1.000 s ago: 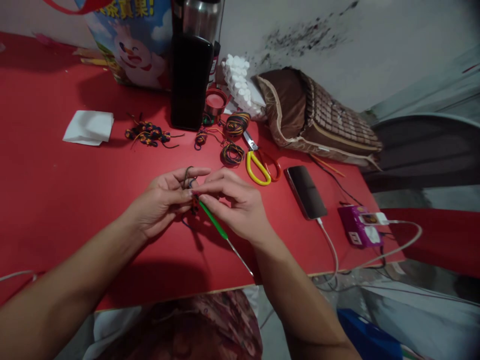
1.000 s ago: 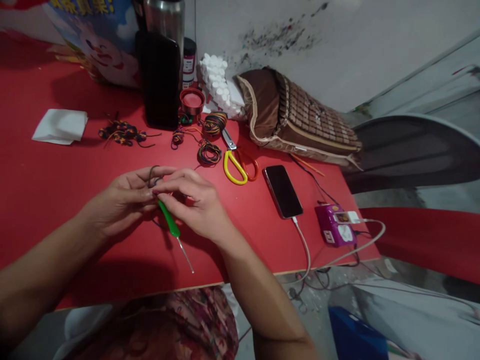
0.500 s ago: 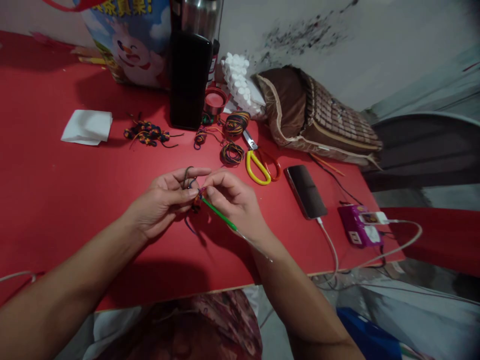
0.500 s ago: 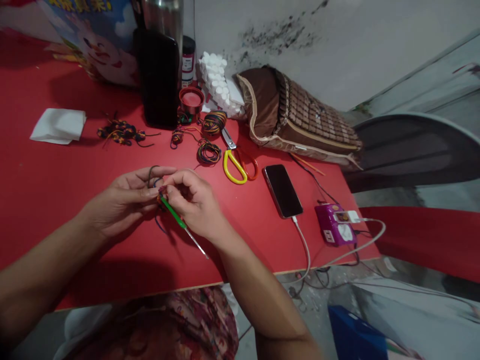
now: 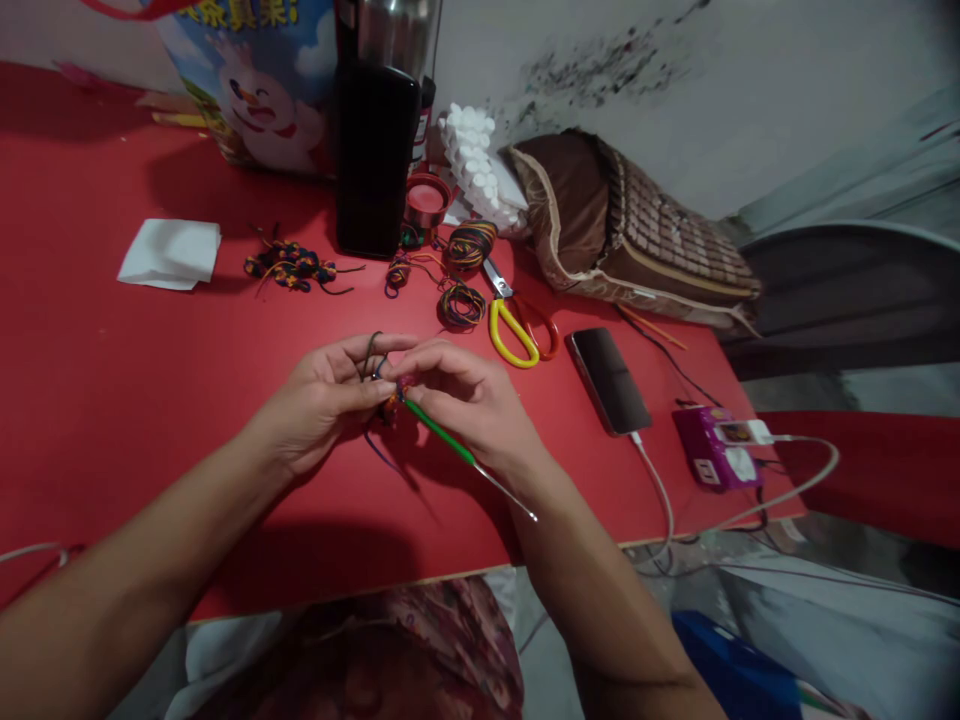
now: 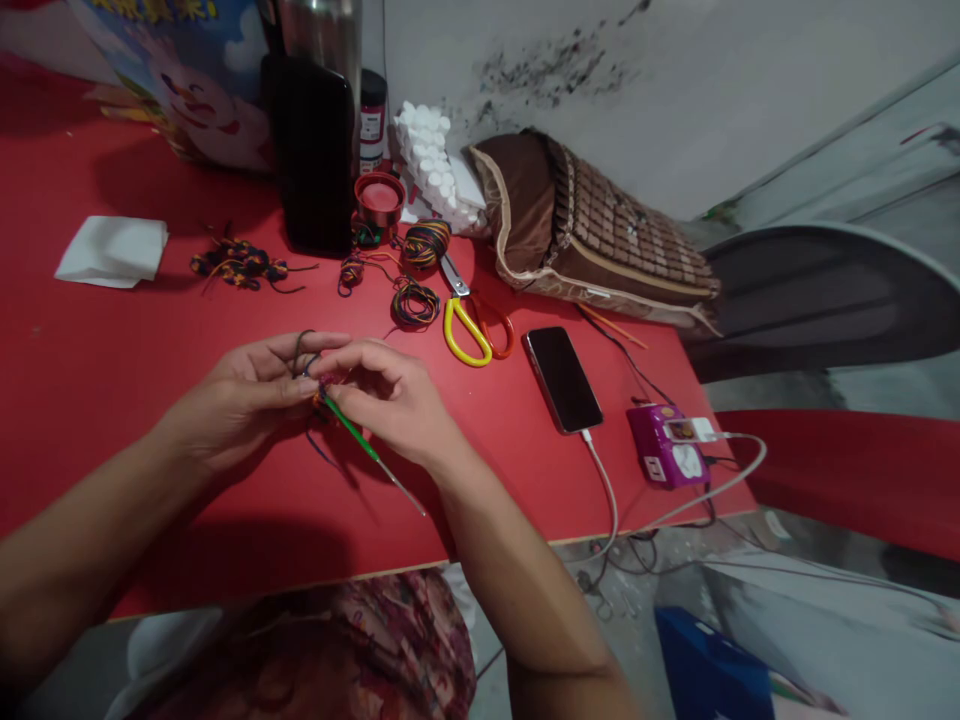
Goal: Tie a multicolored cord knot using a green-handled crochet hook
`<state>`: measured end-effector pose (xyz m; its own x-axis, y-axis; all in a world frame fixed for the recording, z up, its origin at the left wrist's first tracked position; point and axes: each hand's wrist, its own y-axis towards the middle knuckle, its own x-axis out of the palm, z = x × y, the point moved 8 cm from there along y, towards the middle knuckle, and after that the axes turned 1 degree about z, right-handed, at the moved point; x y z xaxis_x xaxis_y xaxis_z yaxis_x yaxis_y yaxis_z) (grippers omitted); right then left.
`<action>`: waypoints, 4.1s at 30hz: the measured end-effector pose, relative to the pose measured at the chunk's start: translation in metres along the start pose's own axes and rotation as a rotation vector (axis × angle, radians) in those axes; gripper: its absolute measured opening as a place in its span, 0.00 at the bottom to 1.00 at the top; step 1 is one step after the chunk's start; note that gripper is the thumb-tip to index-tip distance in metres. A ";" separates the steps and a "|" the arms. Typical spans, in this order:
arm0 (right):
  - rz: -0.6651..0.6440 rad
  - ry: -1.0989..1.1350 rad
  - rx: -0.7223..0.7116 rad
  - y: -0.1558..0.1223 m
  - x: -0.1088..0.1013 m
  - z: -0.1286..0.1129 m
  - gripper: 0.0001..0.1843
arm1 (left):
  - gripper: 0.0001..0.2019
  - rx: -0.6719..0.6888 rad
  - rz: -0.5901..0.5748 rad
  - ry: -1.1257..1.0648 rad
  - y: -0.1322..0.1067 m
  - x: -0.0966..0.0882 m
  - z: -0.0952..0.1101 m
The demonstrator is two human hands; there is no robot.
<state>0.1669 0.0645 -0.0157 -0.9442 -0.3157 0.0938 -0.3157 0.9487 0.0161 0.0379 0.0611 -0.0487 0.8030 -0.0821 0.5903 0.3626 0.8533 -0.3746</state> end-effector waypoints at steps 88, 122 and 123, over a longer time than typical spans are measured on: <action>0.257 -0.225 -0.219 -0.013 -0.010 -0.020 0.07 | 0.26 0.283 0.133 0.112 -0.010 0.002 0.028; 0.283 -0.067 -0.247 -0.012 -0.009 -0.024 0.05 | 0.04 0.425 0.376 0.368 -0.024 -0.002 0.044; 0.283 -0.057 -0.248 -0.011 -0.009 -0.025 0.05 | 0.04 0.430 0.373 0.371 -0.024 -0.002 0.045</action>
<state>0.1817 0.0571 0.0077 -0.9967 -0.0345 0.0737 -0.0160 0.9711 0.2382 0.0065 0.0642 -0.0090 0.9748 0.1520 0.1631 -0.1290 0.9813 -0.1431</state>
